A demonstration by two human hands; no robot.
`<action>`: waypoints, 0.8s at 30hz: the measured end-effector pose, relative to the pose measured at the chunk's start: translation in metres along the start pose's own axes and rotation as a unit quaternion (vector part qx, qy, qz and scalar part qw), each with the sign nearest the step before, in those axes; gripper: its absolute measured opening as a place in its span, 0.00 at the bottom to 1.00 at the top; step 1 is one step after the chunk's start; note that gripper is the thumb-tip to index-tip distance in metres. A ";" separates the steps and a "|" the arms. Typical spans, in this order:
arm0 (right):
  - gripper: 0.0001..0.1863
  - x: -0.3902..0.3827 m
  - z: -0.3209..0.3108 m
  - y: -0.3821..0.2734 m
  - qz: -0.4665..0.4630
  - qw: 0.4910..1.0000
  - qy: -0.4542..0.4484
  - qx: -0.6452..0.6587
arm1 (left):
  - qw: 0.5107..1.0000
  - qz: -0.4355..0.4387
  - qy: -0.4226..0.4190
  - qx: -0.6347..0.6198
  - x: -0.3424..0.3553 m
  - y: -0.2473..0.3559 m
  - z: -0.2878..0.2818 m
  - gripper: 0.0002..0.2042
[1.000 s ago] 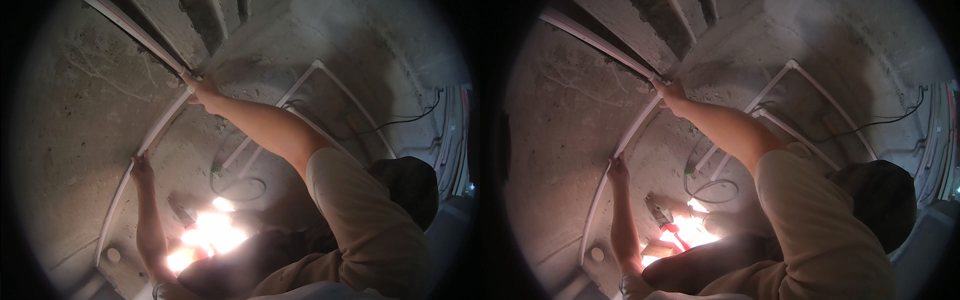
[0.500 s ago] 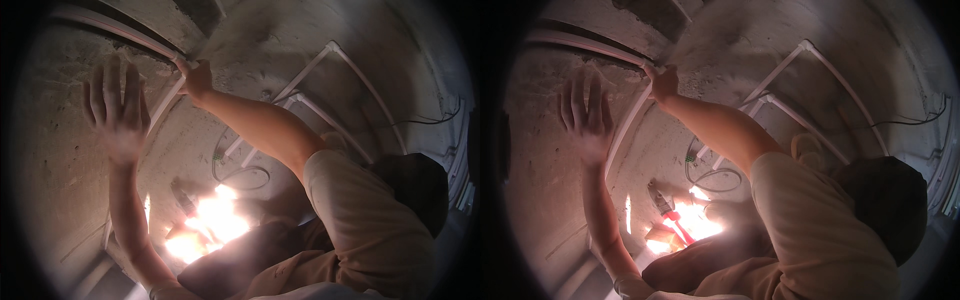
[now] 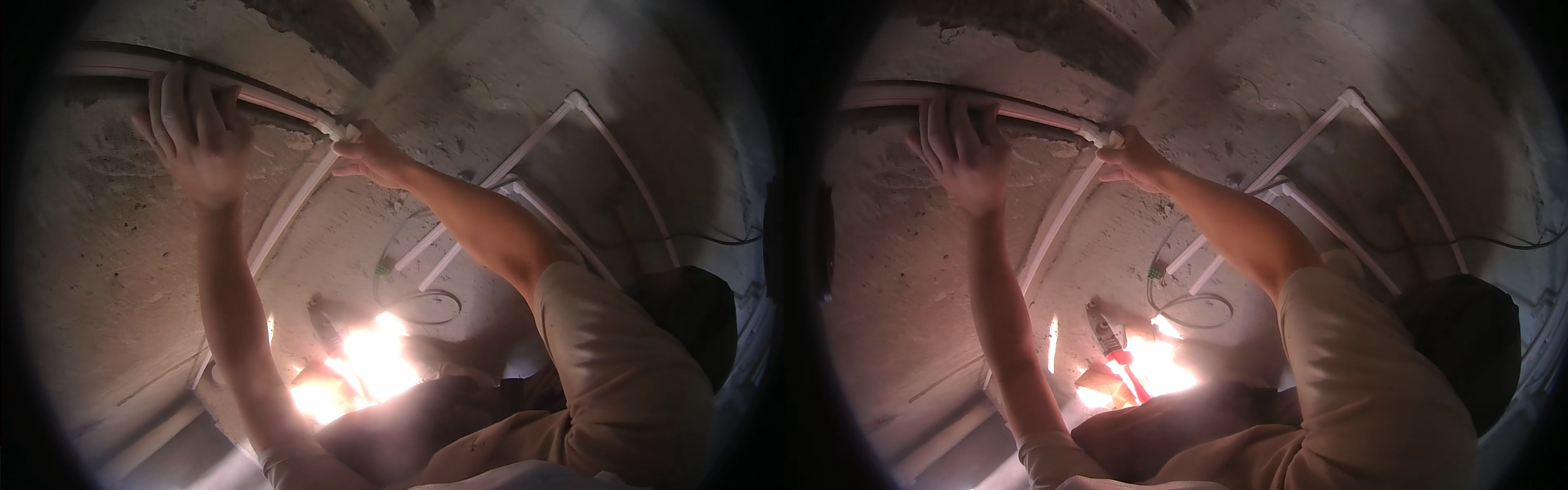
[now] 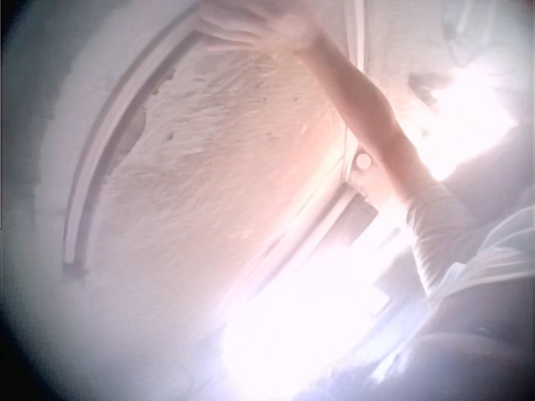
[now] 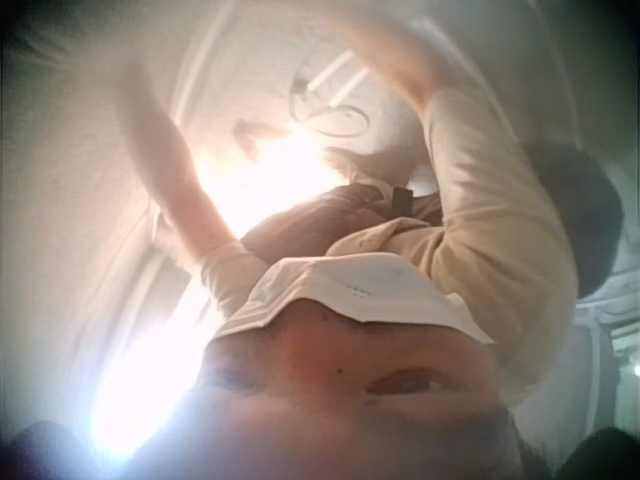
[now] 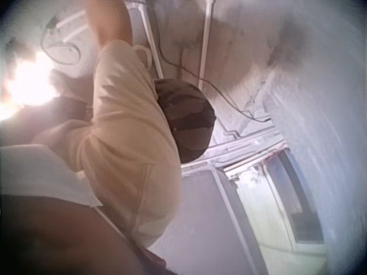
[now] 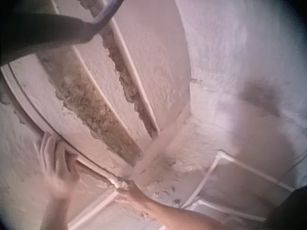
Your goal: The person uses an angle grinder to cut grooves into a concrete ceiling, then drills holes and fits white PVC pipes into the grooves. The person repeatedly positions pipe segments, drills, and adjusts the pipes along the ceiling surface.
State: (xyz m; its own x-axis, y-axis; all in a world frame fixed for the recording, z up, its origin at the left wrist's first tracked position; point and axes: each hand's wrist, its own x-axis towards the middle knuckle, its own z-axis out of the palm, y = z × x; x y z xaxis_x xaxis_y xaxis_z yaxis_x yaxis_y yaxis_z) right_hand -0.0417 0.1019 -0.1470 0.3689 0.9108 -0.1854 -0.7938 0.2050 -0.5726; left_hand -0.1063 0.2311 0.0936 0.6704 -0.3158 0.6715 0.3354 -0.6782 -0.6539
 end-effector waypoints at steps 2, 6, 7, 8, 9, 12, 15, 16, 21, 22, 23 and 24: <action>0.27 -0.001 -0.009 0.002 0.012 0.999 -0.030 0.005 | 1.000 0.007 0.013 -0.002 -0.001 -0.001 0.003 0.18; 0.23 -0.004 -0.007 0.013 0.008 1.000 -0.007 0.007 | 1.000 0.006 0.022 -0.018 -0.002 -0.002 0.006 0.16; 0.23 -0.004 -0.004 0.016 0.001 1.000 0.013 -0.001 | 0.999 0.014 0.036 -0.014 -0.002 -0.002 0.006 0.17; 0.23 -0.004 -0.001 0.018 0.010 0.999 0.041 -0.014 | 0.999 0.018 0.038 -0.013 -0.002 -0.003 0.007 0.17; 0.24 -0.004 0.001 0.019 -0.006 0.999 0.035 -0.029 | 0.999 0.022 0.034 -0.018 -0.002 -0.003 0.008 0.17; 0.26 -0.004 0.004 0.017 -0.011 0.997 0.034 -0.071 | 0.997 0.050 0.043 -0.027 -0.005 -0.009 0.011 0.17; 0.27 -0.002 0.003 0.006 -0.007 0.997 0.024 -0.075 | 0.996 0.070 0.040 -0.026 -0.010 -0.016 0.014 0.18; 0.27 -0.002 0.002 0.001 -0.004 0.997 0.022 -0.077 | 0.996 0.074 0.040 -0.022 -0.011 -0.018 0.015 0.17; 0.27 -0.016 -0.003 -0.019 0.014 0.998 -0.008 -0.067 | 0.986 -0.021 0.084 -0.143 -0.007 -0.003 0.001 0.24; 0.26 -0.026 -0.003 -0.018 0.036 0.996 -0.016 -0.084 | 0.967 -0.051 0.117 -0.220 -0.002 0.004 -0.004 0.27; 0.26 -0.039 -0.003 -0.015 0.044 0.994 -0.023 -0.095 | 0.942 -0.103 0.126 -0.293 -0.002 0.015 -0.017 0.28; 0.25 -0.052 -0.003 -0.010 0.077 0.990 -0.017 -0.120 | 0.909 -0.154 0.142 -0.360 -0.001 0.028 -0.031 0.27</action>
State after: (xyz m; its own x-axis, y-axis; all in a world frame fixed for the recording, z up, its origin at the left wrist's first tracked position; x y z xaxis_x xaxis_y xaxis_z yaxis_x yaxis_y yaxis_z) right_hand -0.0517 0.0514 -0.1336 0.2321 0.9372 -0.2605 -0.7003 -0.0249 -0.7135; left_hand -0.1182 0.1921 0.0854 0.3856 -0.1259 0.9141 -0.1093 -0.9899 -0.0902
